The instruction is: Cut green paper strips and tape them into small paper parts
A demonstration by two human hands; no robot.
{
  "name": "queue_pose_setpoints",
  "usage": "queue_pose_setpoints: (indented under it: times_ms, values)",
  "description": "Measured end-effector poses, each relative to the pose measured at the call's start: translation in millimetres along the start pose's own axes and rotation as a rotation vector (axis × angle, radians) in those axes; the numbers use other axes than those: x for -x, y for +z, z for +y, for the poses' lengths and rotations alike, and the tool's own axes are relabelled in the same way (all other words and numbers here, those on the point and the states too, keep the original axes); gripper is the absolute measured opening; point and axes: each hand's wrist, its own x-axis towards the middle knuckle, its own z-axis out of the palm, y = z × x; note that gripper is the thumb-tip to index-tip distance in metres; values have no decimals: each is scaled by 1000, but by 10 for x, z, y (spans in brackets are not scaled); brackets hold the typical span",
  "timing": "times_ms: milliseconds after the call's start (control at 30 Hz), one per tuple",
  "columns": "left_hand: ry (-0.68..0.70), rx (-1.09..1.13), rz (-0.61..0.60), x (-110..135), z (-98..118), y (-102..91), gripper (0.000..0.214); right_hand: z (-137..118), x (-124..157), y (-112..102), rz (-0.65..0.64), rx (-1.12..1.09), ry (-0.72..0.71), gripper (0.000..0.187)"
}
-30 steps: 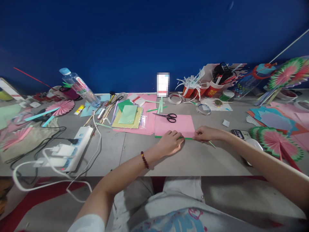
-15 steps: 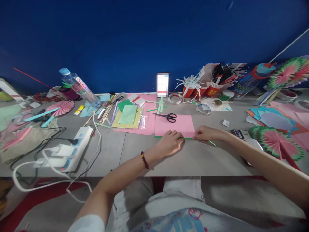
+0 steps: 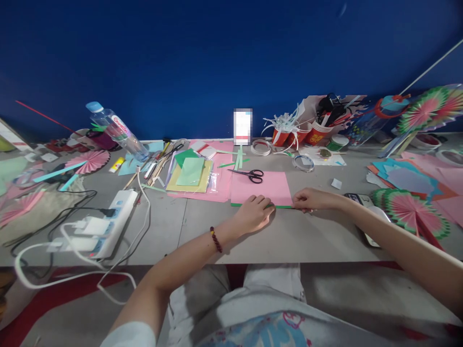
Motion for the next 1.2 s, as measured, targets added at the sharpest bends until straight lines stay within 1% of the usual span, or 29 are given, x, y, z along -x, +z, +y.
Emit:
queue_pose_setpoints:
  times_ms: [67,133,233,300,400,533,600,667,733,867,967,1133,1200]
  values:
    - [-5,3,-5,-4,2,-4,25,-34,10,12,19,36,-5,45]
    - [-9,5,-11,-8,3,-5,25,-78,16,16,50,97,21,44]
    - [-7,1,-14,-9,2,0,25,-103,15,1,94,204,130,44]
    - [-7,-5,-15,-7,0,4,25,-83,12,-15,101,237,176,45]
    - [-6,-4,-10,-2,1,1,25,-44,18,-21,102,231,160,46]
    - [-5,12,-5,-2,4,-23,25,-45,50,-5,145,265,149,49]
    - [-13,29,1,-5,2,-30,25,-57,71,-2,103,205,103,49]
    - [-25,55,14,-6,-4,-22,25,-71,95,-11,21,77,22,48]
    - [-38,84,34,-2,-11,3,25,-93,122,-32,-30,-41,-32,47]
    - [-82,162,94,9,-25,64,27,-180,171,-90,7,-169,-34,48]
    - [-139,252,168,1,-29,51,26,-270,177,-121,43,-291,-53,50]
    - [-263,442,330,-48,-19,-132,30,-487,115,-123,32,-490,-160,48]
    - [-348,521,357,-72,-15,-199,28,-610,72,-107,59,-516,-180,47]
